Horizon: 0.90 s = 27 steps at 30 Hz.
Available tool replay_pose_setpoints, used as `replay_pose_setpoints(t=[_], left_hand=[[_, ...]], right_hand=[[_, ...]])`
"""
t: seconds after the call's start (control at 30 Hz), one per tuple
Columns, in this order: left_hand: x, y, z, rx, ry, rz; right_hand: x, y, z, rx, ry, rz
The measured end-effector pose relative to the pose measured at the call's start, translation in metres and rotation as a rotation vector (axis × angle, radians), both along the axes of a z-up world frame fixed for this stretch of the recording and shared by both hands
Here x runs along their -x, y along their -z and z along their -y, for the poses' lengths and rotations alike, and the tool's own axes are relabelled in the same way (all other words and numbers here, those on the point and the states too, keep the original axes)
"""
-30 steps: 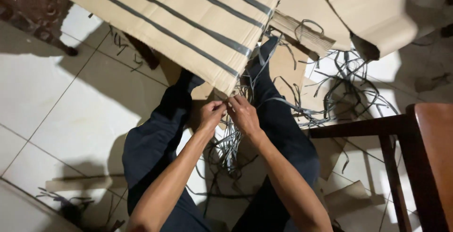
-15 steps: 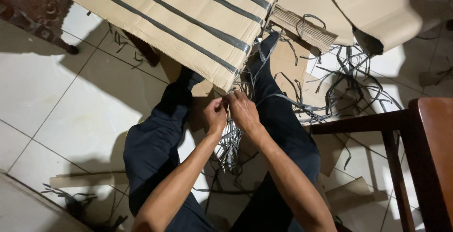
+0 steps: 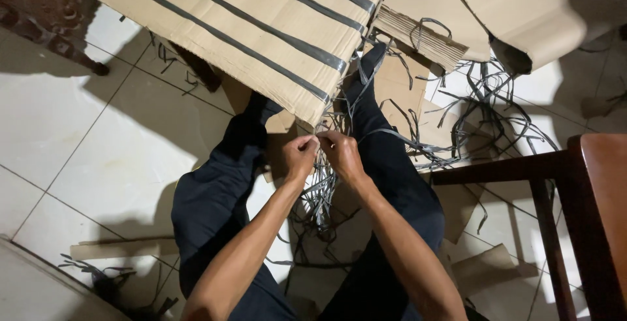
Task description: The person weaves black strips onto a cardboard-covered furniture frame and attaches them securely.
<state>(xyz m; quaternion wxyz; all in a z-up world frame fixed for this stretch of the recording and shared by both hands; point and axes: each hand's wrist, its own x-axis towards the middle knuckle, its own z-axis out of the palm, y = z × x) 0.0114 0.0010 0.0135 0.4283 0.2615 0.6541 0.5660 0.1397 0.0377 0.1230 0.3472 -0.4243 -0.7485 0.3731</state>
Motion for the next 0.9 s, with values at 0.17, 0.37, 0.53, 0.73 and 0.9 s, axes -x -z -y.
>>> replay_pose_setpoints(t=[0.17,0.37,0.53,0.73,0.9], left_hand=[[0.0,0.011,0.002,0.011,-0.009,-0.002],[0.007,0.007,0.003,0.032,0.056,-0.021],[0.019,0.015,-0.002,0.008,0.131,-0.093],[0.033,0.021,-0.005,0.011,0.215,-0.063],[0.043,0.028,-0.003,-0.133,0.311,-0.246]], right_hand=[[0.011,0.003,0.017,0.053,0.152,-0.076],[0.018,0.093,0.02,0.635,0.222,-0.587],[0.02,0.071,0.018,0.695,0.252,-0.583],[0.015,0.067,0.008,0.83,0.238,-0.569],[0.016,0.103,0.002,0.773,0.252,-0.558]])
